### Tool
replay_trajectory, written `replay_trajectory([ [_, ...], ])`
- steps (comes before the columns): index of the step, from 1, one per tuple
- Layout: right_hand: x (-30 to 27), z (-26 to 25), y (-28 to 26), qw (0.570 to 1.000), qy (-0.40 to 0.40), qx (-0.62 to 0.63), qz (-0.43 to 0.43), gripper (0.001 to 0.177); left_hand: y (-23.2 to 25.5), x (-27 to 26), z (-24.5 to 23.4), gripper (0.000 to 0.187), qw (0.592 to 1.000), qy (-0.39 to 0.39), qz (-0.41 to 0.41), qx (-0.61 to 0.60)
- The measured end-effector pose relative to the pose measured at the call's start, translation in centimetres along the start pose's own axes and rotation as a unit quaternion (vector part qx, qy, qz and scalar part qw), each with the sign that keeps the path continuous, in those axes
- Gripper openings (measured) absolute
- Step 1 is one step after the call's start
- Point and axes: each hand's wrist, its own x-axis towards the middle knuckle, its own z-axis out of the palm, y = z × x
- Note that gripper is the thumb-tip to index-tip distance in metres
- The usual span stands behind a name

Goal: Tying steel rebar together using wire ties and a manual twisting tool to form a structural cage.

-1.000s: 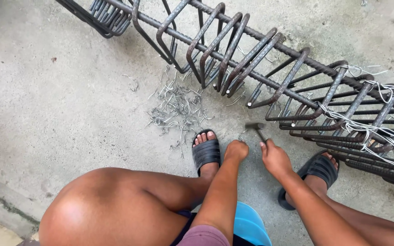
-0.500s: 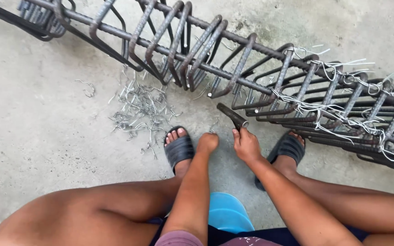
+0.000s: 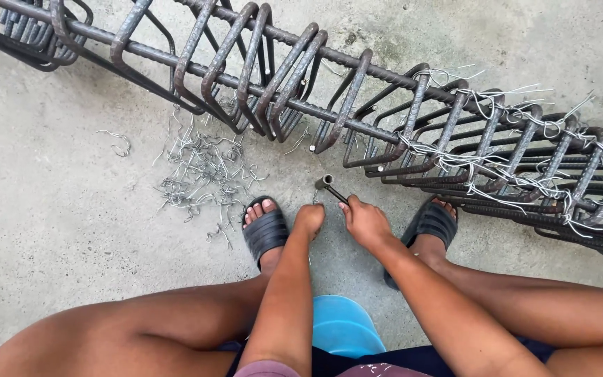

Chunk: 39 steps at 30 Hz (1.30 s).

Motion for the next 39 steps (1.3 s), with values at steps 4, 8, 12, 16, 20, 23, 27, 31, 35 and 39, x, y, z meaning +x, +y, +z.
replay_trajectory([
  [4,-0.7,0.6,0.5,0.999,0.041,0.02,-0.014,0.032,4.8,-8.0,-3.1,0.058,0.977,-0.028,0.094,0.187],
  [8,-0.1,-0.8,-0.6,0.999,-0.042,-0.024,0.025,0.034,-0.1,-0.6,-0.5,0.056,0.993,-0.004,0.06,0.098],
  [12,-0.8,-1.3,-1.2,0.996,0.047,0.076,0.021,0.033,-1.2,-0.2,-1.5,0.057,0.996,-0.012,0.04,0.082],
  [16,-0.6,-1.0,-0.6,0.994,0.055,0.091,0.024,0.032,-1.4,0.2,-1.9,0.051,0.987,-0.03,-0.017,-0.158],
  [20,-0.5,-0.1,0.2,0.994,0.033,0.096,0.038,0.03,-0.3,-1.7,-4.0,0.045,0.973,-0.045,-0.007,-0.226],
  [23,0.0,0.6,0.2,0.999,0.02,0.041,0.021,0.03,0.8,-4.4,-6.4,0.04,0.954,-0.04,0.004,-0.298],
  [27,-1.3,-1.9,-3.8,0.992,0.067,0.078,-0.077,0.026,1.9,-8.4,-10.2,0.024,0.939,-0.038,0.07,-0.335],
  [31,-2.8,-2.9,-7.8,0.976,-0.001,0.189,-0.109,0.025,2.3,-10.6,-12.1,0.028,0.915,-0.053,0.105,-0.387],
  [35,-3.4,-2.9,-9.8,0.961,-0.045,0.244,-0.118,0.025,4.0,-13.0,-12.4,0.03,0.895,-0.058,0.129,-0.423],
  [39,-4.7,-4.9,-10.9,0.968,-0.009,0.232,-0.094,0.027,5.6,-14.8,-12.0,0.031,0.904,-0.052,0.155,-0.394],
])
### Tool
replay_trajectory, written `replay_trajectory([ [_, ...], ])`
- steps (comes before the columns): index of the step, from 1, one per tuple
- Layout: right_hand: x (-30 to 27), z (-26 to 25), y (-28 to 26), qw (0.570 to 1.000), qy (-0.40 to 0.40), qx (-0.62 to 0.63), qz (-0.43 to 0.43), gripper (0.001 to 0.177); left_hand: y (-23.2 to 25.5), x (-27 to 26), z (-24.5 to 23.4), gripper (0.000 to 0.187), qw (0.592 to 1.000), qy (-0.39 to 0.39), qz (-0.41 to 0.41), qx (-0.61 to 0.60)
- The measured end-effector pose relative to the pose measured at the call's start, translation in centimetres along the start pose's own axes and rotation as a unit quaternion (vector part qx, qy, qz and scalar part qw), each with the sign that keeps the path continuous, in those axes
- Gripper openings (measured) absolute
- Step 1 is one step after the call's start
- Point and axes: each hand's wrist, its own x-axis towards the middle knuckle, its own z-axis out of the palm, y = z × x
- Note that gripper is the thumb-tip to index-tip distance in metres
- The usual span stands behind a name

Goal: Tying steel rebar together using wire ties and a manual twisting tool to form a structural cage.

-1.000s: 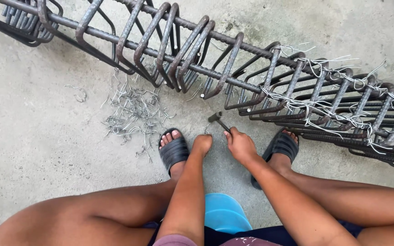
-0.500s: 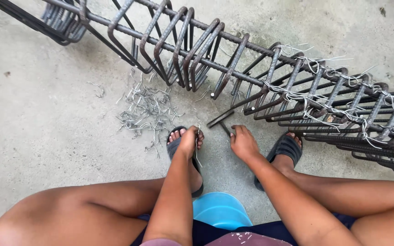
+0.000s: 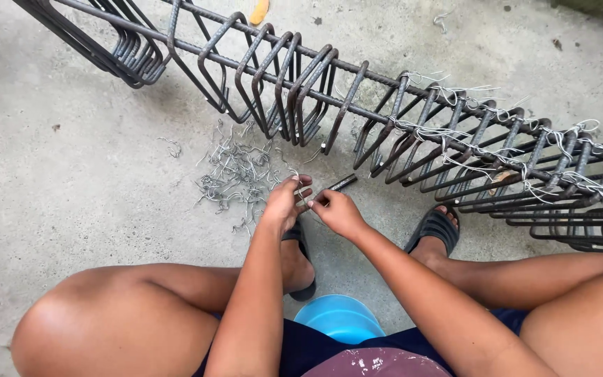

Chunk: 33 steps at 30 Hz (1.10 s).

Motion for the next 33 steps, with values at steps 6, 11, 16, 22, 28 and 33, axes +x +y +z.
replay_trajectory([
  [6,-1.3,-2.2,-2.3,0.998,0.01,-0.044,-0.049,0.022,0.3,-1.0,1.9,0.031,0.997,-0.001,0.033,0.073],
  [11,-1.9,-4.1,-3.4,0.994,-0.006,-0.065,-0.089,0.02,1.3,-2.3,2.9,0.03,0.975,-0.003,0.098,0.2],
  [16,-1.6,-6.6,-4.3,0.992,-0.025,-0.065,-0.109,0.015,5.5,-7.5,5.0,0.027,0.877,0.003,0.214,0.429],
  [22,-4.3,-12.3,-9.5,0.981,-0.099,-0.099,-0.13,0.016,9.0,-11.9,7.0,0.027,0.841,-0.026,0.278,0.464],
  [28,-4.8,-15.4,-10.6,0.979,-0.077,-0.107,-0.157,0.016,10.1,-13.4,7.5,0.029,0.895,-0.065,0.269,0.35],
  [33,-6.4,-16.5,-11.9,0.973,-0.088,-0.136,-0.166,0.022,9.0,-12.6,8.3,0.028,0.901,-0.037,0.277,0.331],
])
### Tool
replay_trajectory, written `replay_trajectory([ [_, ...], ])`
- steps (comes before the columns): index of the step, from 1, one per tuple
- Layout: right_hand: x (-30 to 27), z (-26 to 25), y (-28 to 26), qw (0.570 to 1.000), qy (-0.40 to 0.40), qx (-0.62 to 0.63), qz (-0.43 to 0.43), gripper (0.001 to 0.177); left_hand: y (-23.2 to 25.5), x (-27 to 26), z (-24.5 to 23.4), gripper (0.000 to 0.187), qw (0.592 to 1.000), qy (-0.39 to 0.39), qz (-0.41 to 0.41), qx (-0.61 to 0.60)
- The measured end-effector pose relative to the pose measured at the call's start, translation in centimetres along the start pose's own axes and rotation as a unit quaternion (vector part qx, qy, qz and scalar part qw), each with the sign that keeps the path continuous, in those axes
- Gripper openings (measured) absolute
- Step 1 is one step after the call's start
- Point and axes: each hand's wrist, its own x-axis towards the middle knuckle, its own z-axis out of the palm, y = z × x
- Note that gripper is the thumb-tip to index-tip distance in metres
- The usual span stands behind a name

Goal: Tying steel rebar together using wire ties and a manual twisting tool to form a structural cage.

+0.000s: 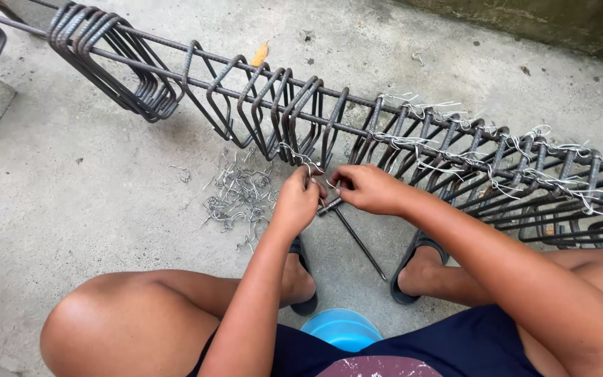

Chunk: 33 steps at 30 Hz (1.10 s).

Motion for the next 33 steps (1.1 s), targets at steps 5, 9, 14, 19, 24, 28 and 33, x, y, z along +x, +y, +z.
replay_trajectory([
  [5,-0.7,1.2,-0.2,1.0,-0.001,-0.02,-0.022,0.02,0.4,-0.3,0.2,0.028,0.999,0.017,-0.021,0.031],
  [9,-0.2,0.9,1.4,0.989,0.012,-0.133,-0.066,0.016,2.8,-1.4,-1.4,0.036,0.994,0.018,-0.006,0.111],
  [14,-2.1,-2.8,-0.1,0.977,-0.024,-0.198,-0.071,0.017,6.4,-2.9,-4.5,0.038,0.984,-0.019,-0.009,0.179],
  [19,-4.4,-7.5,-0.1,0.958,-0.043,-0.284,-0.022,0.023,10.2,-4.4,-7.1,0.038,0.969,-0.083,0.001,0.234],
  [24,-6.1,-8.5,-3.6,0.991,-0.032,-0.127,0.038,0.015,10.8,-2.7,-4.9,0.034,0.967,-0.053,0.01,0.251],
  [28,-5.8,-7.5,-2.6,0.993,0.027,0.111,0.034,0.01,13.0,-0.6,-3.8,0.038,0.975,0.014,0.061,0.214],
  [33,-6.9,-9.7,-7.5,0.99,0.025,0.112,0.085,0.014,16.4,1.7,-1.5,0.062,0.963,0.103,0.196,0.153],
])
